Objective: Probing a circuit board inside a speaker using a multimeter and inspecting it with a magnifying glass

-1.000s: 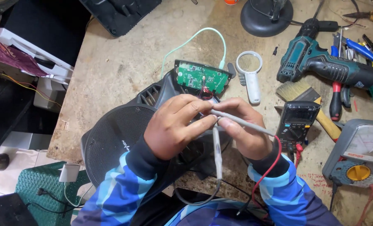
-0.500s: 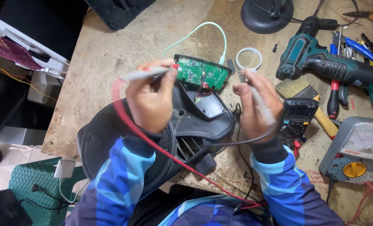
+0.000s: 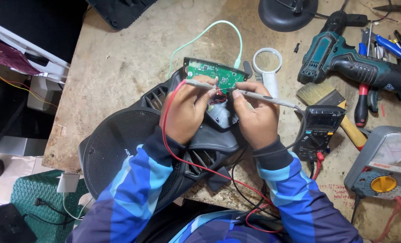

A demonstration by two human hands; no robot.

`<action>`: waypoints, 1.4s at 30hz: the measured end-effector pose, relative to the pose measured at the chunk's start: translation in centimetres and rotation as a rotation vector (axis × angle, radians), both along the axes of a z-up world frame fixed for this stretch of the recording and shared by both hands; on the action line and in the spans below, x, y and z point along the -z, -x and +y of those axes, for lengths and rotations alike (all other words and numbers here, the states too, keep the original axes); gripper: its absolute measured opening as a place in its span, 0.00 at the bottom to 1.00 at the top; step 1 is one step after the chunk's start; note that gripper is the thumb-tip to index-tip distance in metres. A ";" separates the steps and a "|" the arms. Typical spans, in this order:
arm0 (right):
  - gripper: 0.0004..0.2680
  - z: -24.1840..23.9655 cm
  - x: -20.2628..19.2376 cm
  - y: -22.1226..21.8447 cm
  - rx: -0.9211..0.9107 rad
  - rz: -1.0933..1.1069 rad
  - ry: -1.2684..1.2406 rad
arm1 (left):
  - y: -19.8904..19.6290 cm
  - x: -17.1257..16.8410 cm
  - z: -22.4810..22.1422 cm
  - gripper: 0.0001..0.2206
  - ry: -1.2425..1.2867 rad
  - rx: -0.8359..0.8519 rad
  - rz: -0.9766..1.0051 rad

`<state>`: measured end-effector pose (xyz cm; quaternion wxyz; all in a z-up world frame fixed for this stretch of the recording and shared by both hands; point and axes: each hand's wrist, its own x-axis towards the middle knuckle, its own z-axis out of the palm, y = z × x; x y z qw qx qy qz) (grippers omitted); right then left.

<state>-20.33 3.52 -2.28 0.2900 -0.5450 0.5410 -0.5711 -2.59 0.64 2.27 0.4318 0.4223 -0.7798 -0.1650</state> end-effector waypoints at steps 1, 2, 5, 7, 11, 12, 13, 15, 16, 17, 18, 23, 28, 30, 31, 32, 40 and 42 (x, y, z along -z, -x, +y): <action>0.07 0.0 0.0 -0.1 0.022 0.049 0.009 | 0.0 0.3 0.0 0.04 -0.008 -0.006 -0.043; 0.07 0.1 -0.3 0.0 0.025 0.050 0.007 | 0.1 0.5 -0.1 0.04 -0.010 -0.003 -0.043; 0.06 0.1 -0.8 -0.1 -0.039 0.078 0.057 | 0.1 1.2 -0.5 0.04 -0.028 0.059 0.011; 0.06 -0.1 -0.6 -0.1 -0.098 0.084 0.089 | 0.1 1.9 -0.9 0.04 -0.013 0.119 0.013; 0.06 -0.1 -0.9 0.0 -0.106 0.100 0.087 | 0.3 2.1 -0.9 0.05 -0.053 0.132 -0.002; 0.06 0.0 -0.9 0.0 -0.117 0.106 0.094 | 0.3 2.0 -0.8 0.04 -0.043 0.119 -0.029; 0.06 0.0 -1.0 0.0 -0.127 0.111 0.101 | 0.4 1.8 -0.8 0.04 -0.032 0.105 -0.057; 0.06 0.0 -1.0 0.0 -0.124 0.130 0.103 | 0.4 1.6 -0.7 0.04 -0.027 0.106 -0.074; 0.06 0.0 -1.0 -0.1 -0.121 0.149 0.106 | 0.4 1.5 -0.6 0.04 -0.022 0.107 -0.092; 0.06 0.0 -0.8 -0.1 -0.123 0.149 0.106 | 0.4 1.6 -0.6 0.04 -0.023 0.105 -0.091; 0.06 0.0 -0.7 -0.1 -0.125 0.155 0.110 | 0.5 1.8 -0.6 0.04 -0.026 0.111 -0.064; 0.05 -0.1 -0.7 -0.1 -0.128 0.129 0.127 | 0.3 2.2 -0.9 0.04 -0.051 0.113 -0.081; 0.06 0.5 -1.3 -0.6 -0.050 -0.014 0.137 | 0.1 1.3 -0.6 0.06 -0.201 0.024 0.073; 0.06 0.4 -1.5 -0.7 -0.045 -0.052 0.131 | 0.0 2.2 -0.9 0.07 -0.415 0.065 0.317; 0.07 0.4 -1.6 -0.7 -0.043 -0.090 0.122 | 0.0 2.6 -1.1 0.08 -0.632 0.107 0.561; 0.07 0.3 -1.5 -0.6 -0.040 -0.091 0.126 | -0.2 2.6 -1.2 0.08 -0.629 0.110 0.558; 0.08 0.4 -0.7 -0.2 -0.129 -0.225 0.062 | 0.1 2.2 -0.5 0.11 -0.905 0.154 0.742; 0.07 0.6 -0.9 0.2 -0.123 -0.227 0.023 | 0.2 1.8 -0.3 0.10 -0.881 0.167 0.710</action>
